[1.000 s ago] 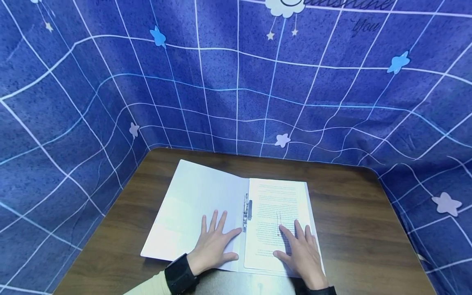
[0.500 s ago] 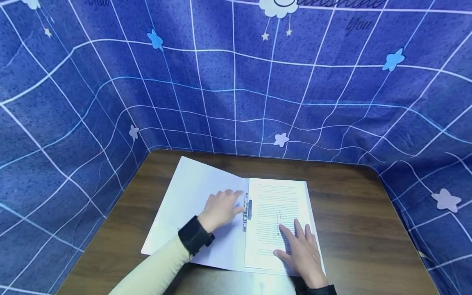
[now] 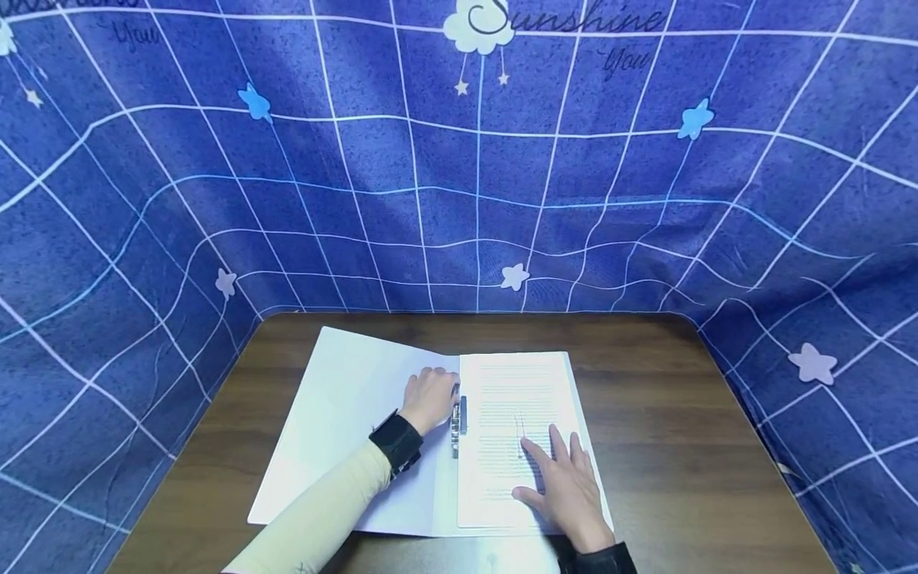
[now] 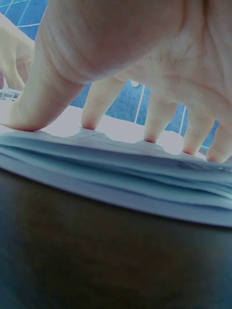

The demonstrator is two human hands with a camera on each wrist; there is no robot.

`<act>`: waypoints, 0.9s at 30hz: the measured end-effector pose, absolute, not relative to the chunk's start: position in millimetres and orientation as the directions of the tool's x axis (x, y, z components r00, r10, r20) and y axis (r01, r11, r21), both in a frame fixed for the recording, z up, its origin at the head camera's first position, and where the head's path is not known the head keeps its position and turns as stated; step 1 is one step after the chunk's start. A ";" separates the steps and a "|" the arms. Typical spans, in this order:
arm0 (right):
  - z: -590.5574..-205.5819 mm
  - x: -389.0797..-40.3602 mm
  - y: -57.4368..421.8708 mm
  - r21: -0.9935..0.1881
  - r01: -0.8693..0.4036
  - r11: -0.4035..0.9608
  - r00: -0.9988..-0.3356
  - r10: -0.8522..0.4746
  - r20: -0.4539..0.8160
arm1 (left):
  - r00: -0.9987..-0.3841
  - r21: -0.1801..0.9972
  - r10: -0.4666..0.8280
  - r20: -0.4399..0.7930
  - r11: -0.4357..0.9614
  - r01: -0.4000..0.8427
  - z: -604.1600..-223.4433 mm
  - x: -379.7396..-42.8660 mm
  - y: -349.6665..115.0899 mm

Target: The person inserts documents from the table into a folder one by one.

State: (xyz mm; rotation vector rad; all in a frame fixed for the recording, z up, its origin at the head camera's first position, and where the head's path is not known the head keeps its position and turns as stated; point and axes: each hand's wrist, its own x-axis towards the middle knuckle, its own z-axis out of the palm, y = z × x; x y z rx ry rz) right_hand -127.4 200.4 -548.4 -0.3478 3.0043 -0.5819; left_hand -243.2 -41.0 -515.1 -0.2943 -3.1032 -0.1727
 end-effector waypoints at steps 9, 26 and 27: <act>-548.0 -127.9 200.2 -0.364 -0.220 0.905 -0.972 -0.236 0.002 | -0.978 0.128 0.194 0.071 0.971 0.202 -517.3 -243.1 -42.7; -548.0 -127.7 198.5 -0.362 -0.213 0.908 -0.972 -0.235 -0.020 | -0.915 0.270 0.254 0.315 0.900 0.342 -500.3 -205.5 -54.2; -548.1 -128.0 198.5 -0.362 -0.211 0.908 -0.972 -0.235 -0.023 | -0.912 0.272 0.264 0.316 0.895 0.353 -499.9 -201.2 -54.2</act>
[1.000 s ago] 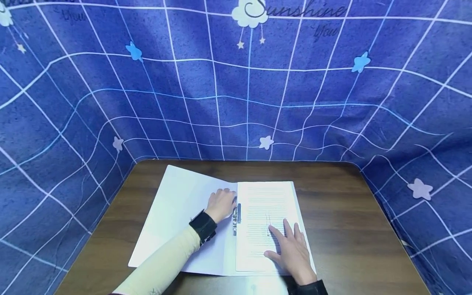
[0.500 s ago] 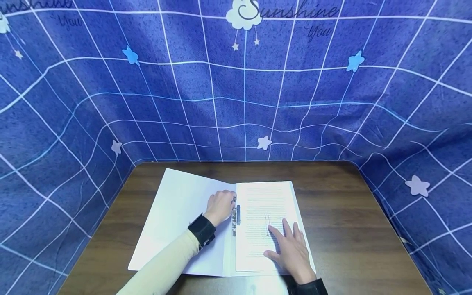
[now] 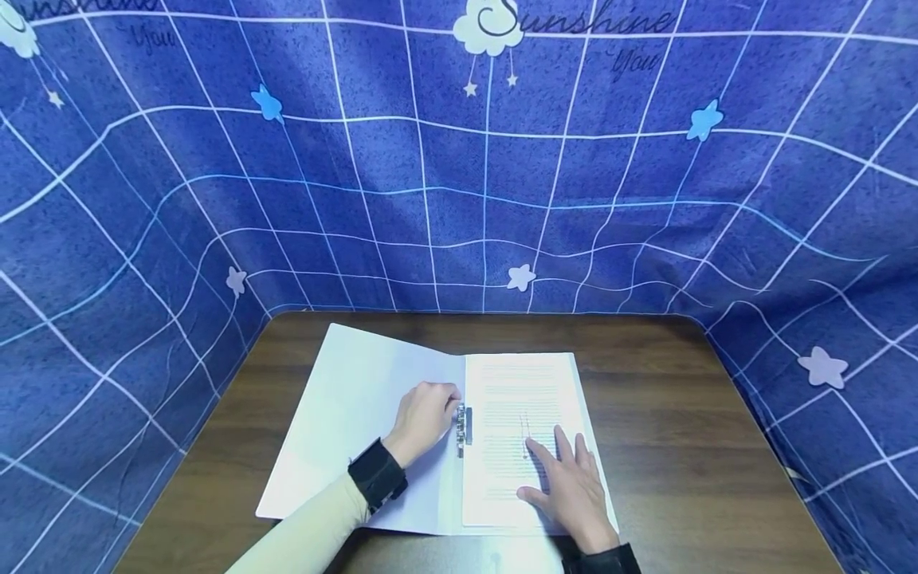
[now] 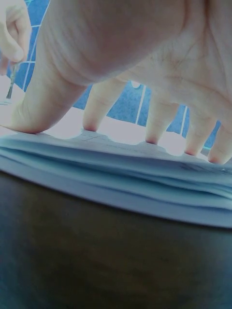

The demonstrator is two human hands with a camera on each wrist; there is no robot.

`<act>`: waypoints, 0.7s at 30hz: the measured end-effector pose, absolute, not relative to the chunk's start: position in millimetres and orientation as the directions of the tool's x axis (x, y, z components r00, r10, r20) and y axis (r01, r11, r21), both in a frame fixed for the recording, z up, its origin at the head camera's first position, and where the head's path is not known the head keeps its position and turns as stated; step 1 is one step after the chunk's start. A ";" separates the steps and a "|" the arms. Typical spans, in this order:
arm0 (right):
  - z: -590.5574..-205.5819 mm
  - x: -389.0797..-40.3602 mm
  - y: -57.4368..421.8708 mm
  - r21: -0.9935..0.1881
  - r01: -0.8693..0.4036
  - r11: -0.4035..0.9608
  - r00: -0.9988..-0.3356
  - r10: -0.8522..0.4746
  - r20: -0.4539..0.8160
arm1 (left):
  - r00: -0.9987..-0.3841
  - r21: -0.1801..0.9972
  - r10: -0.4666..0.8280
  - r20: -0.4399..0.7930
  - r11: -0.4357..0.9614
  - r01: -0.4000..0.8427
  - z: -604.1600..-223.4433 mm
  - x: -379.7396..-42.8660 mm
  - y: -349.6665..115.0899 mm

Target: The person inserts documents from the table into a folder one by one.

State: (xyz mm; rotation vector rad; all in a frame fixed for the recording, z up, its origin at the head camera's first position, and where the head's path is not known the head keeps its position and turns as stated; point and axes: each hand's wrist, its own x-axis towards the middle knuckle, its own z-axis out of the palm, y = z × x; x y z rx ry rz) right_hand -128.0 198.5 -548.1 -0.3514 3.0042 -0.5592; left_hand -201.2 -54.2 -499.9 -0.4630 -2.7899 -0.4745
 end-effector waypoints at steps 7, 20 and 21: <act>-547.2 -128.2 197.7 -0.377 -0.195 0.906 -0.974 -0.225 -0.038 | -0.883 0.261 0.322 0.341 0.870 0.418 -504.0 -176.5 -56.7; -549.5 -129.4 195.9 -0.366 -0.191 0.911 -0.973 -0.225 -0.050 | -0.859 0.207 0.368 0.356 0.866 0.456 -514.0 -156.7 -60.5; -549.1 -129.6 196.1 -0.364 -0.193 0.911 -0.973 -0.226 -0.050 | -0.852 0.197 0.376 0.364 0.863 0.465 -515.9 -154.3 -59.8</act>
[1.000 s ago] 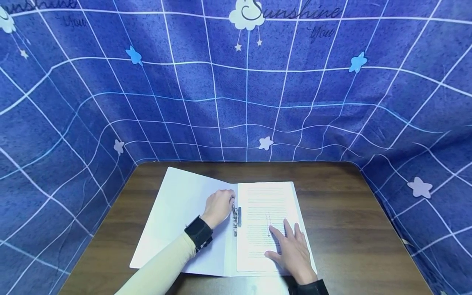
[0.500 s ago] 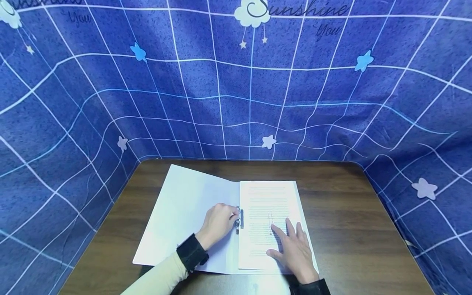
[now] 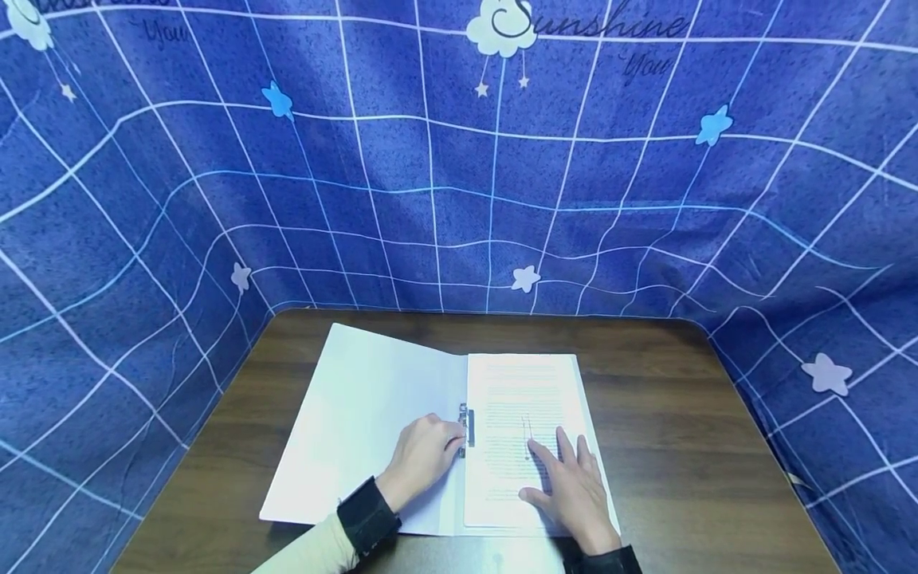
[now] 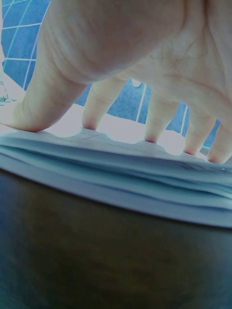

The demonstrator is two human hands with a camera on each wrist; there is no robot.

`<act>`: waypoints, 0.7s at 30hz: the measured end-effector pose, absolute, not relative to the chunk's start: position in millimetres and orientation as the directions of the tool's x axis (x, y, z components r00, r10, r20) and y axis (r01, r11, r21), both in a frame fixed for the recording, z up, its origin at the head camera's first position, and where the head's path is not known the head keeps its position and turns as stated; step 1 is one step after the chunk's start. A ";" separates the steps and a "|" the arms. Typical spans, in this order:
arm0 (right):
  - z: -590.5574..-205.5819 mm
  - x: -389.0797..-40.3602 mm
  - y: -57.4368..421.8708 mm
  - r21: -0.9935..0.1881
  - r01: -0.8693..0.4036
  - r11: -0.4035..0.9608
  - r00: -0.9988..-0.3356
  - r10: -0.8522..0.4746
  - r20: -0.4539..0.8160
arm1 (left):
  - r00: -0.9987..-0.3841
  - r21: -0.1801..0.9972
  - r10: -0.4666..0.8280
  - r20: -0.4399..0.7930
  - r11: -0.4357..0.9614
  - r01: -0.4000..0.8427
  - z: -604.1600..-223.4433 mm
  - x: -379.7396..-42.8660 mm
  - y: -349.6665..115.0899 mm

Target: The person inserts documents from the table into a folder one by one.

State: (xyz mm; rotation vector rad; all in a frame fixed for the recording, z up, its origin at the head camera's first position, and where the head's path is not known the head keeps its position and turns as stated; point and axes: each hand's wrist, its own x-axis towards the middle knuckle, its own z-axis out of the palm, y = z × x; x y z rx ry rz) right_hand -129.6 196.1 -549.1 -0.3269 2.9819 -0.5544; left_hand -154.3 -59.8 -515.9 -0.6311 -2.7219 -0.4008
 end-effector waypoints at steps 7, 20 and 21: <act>-547.3 -130.1 197.4 -0.365 -0.168 0.916 -0.973 -0.213 -0.086 | -0.822 0.033 0.438 0.363 0.876 0.481 -531.6 -136.6 -55.4; -547.4 -132.0 194.5 -0.353 -0.175 0.919 -0.970 -0.222 -0.099 | -0.823 -0.214 0.503 0.264 0.862 0.459 -538.4 -120.7 -45.7; -547.6 -131.9 194.4 -0.352 -0.175 0.919 -0.970 -0.222 -0.099 | -0.821 -0.223 0.507 0.263 0.860 0.460 -538.8 -120.1 -45.6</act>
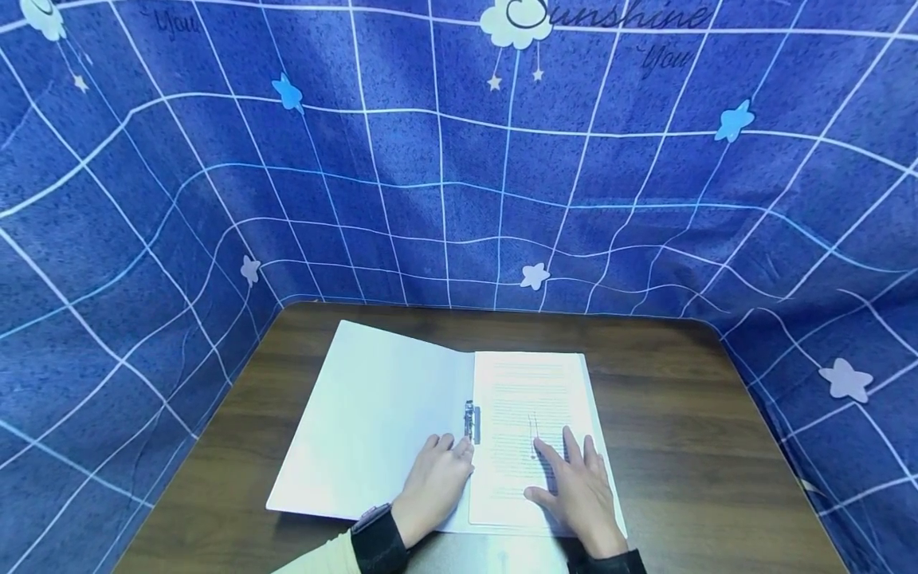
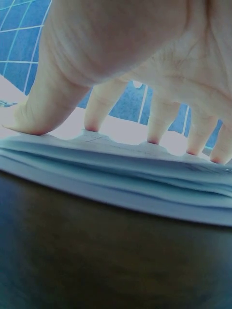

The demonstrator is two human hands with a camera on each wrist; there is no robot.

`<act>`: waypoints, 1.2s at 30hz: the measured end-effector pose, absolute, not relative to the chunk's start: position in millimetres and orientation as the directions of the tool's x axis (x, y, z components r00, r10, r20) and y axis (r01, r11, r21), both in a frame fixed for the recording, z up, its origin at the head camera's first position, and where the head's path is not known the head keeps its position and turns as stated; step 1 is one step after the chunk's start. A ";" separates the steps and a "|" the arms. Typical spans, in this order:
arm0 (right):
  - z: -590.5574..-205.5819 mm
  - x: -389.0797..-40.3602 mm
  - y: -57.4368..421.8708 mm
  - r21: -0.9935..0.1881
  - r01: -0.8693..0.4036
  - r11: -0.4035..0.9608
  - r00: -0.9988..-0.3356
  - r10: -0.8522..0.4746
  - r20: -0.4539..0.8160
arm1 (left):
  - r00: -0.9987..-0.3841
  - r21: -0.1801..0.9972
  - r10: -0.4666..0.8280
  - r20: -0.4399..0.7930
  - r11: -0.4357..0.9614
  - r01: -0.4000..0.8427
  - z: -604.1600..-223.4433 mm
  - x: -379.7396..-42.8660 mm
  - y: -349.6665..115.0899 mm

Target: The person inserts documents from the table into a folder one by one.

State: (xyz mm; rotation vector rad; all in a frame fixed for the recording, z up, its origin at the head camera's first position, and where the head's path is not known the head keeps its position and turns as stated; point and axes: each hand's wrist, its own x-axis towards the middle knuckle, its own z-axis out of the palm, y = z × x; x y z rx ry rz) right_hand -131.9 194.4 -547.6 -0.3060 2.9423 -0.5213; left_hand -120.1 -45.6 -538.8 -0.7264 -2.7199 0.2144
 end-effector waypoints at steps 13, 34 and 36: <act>-546.9 -132.0 193.2 -0.352 -0.154 0.923 -0.972 -0.205 -0.113 | -0.776 -0.348 0.563 0.285 0.815 0.464 -544.6 -118.1 -41.8; -547.5 -128.5 193.8 -0.365 -0.178 0.914 -0.974 -0.216 -0.066 | -0.766 -0.367 0.575 0.287 0.805 0.467 -545.4 -116.4 -45.3; -547.8 -128.6 193.9 -0.362 -0.178 0.915 -0.974 -0.216 -0.068 | -0.779 -0.335 0.563 0.275 0.816 0.471 -545.2 -116.2 -47.3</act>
